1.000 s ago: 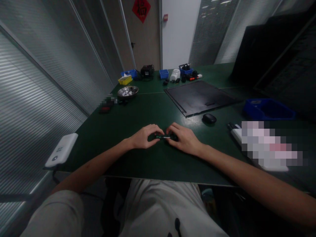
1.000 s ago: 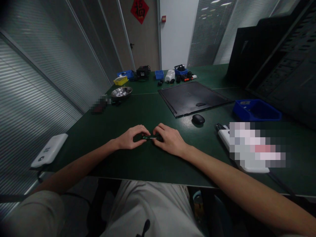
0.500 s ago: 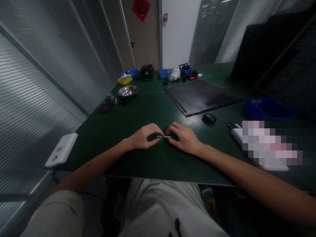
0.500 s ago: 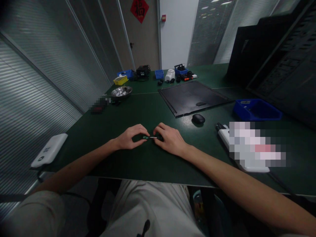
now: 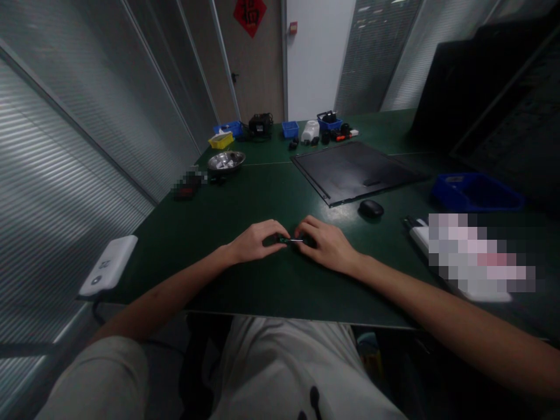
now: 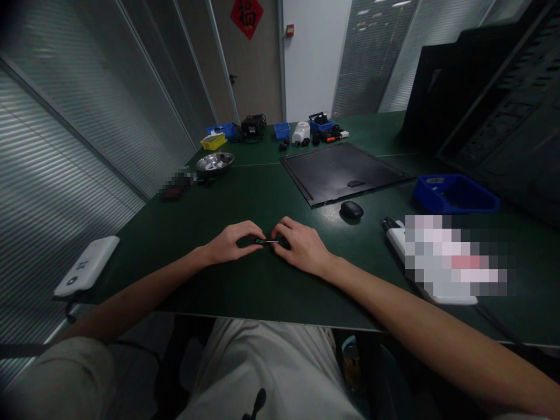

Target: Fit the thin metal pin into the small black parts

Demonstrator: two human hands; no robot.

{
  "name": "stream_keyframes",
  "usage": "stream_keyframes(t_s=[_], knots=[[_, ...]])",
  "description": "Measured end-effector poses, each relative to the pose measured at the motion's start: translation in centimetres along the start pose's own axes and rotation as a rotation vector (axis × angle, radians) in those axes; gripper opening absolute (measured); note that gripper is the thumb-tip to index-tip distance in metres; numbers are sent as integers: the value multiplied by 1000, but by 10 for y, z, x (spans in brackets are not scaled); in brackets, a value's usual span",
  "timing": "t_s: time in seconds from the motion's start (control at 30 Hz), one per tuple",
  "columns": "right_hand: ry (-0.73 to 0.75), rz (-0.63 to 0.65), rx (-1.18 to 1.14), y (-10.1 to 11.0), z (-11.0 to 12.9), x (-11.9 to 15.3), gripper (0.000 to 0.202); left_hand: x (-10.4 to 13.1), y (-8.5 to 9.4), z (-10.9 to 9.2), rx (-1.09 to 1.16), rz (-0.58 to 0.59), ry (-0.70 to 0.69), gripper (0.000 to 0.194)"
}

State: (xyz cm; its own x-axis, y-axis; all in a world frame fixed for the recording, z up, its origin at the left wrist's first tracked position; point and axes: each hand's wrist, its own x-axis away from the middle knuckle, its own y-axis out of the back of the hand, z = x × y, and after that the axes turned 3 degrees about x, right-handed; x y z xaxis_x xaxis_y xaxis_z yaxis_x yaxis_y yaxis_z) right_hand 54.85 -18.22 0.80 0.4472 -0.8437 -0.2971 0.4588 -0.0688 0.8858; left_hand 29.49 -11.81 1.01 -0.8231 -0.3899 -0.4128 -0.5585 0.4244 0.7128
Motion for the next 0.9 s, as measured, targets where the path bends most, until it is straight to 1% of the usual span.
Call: stream_keyframes(t_s=[0.23,0.43,0.53,0.63,0.77,0.9], knots=[[9,1,4,0,0,0,15,0,-2,2,6,-3,5,22],[3,-12,9,-1,0,0,19,0,0,7,-144,-31,-88,23],[1,-20,3,0,2,1,20,1,-1,7,-226,-16,-124,24],[6,-19,10,1,3,1,20,1,-2,6,-241,-5,-137,26],[14,-23,15,-1,1,1,16,1,-4,5,-236,-34,-137,26],[18,-23,8,-2,0,0,13,1,-4,7,-282,-56,-159,24]])
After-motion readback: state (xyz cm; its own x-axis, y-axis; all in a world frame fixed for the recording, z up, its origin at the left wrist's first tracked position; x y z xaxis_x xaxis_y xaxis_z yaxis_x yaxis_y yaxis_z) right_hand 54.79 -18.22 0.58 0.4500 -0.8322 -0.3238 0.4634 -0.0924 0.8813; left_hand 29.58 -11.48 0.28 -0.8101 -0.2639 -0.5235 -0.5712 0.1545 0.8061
